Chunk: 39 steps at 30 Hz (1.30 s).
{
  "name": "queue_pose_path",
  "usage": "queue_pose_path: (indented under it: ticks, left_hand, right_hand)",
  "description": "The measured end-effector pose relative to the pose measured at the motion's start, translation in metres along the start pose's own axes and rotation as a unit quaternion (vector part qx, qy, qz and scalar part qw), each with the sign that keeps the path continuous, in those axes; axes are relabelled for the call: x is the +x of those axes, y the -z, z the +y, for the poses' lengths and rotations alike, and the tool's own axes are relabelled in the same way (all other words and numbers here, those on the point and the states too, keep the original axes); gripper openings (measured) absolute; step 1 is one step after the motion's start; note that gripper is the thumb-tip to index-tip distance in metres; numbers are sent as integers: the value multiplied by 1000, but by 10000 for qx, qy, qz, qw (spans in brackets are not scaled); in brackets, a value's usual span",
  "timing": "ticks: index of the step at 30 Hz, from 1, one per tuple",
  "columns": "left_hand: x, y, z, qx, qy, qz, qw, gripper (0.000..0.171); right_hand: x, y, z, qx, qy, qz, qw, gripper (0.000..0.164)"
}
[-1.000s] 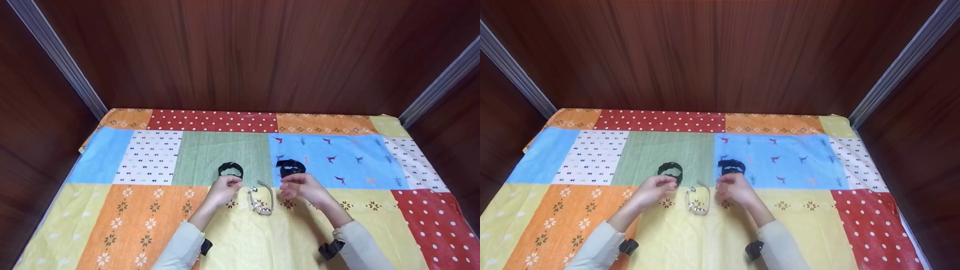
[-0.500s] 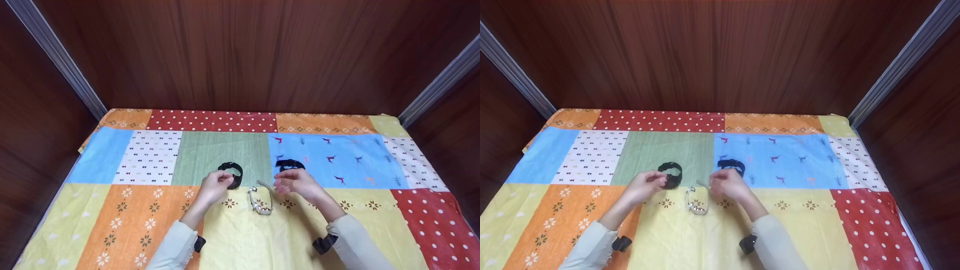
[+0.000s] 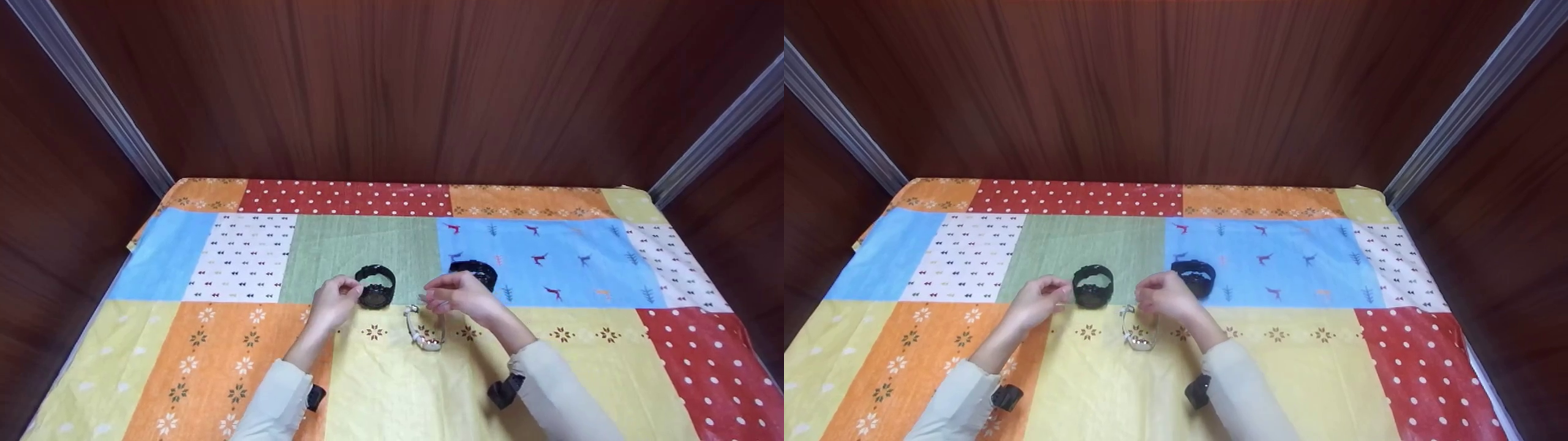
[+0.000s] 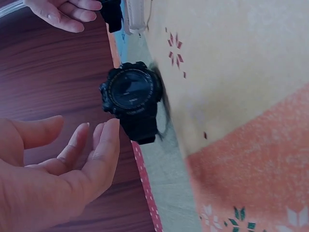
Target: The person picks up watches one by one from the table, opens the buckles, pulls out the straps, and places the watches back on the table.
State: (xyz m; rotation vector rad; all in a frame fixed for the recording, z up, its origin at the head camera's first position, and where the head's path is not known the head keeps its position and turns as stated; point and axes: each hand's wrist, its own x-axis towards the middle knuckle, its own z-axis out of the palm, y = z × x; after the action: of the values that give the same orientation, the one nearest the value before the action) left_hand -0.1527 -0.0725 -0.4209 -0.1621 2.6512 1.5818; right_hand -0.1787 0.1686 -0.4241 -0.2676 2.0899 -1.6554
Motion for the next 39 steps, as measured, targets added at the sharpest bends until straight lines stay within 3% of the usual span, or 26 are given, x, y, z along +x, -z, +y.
queue_pose_path:
  ticks: [11, 20, 39]
  left_hand:
    - [7, 0, -13, -125, 320, -141, 9993, 28]
    - [12, -5, -18, -422, 538, -429, 9967, 29]
    - [13, -8, -20, -767, 491, -542, 9944, 29]
  right_hand:
    - [16, -24, 0, 209, -184, -109, 9996, 29]
    - [25, -37, -1, 568, -212, -86, 9981, 25]
    - [33, -45, 4, 1096, -362, -69, 9933, 28]
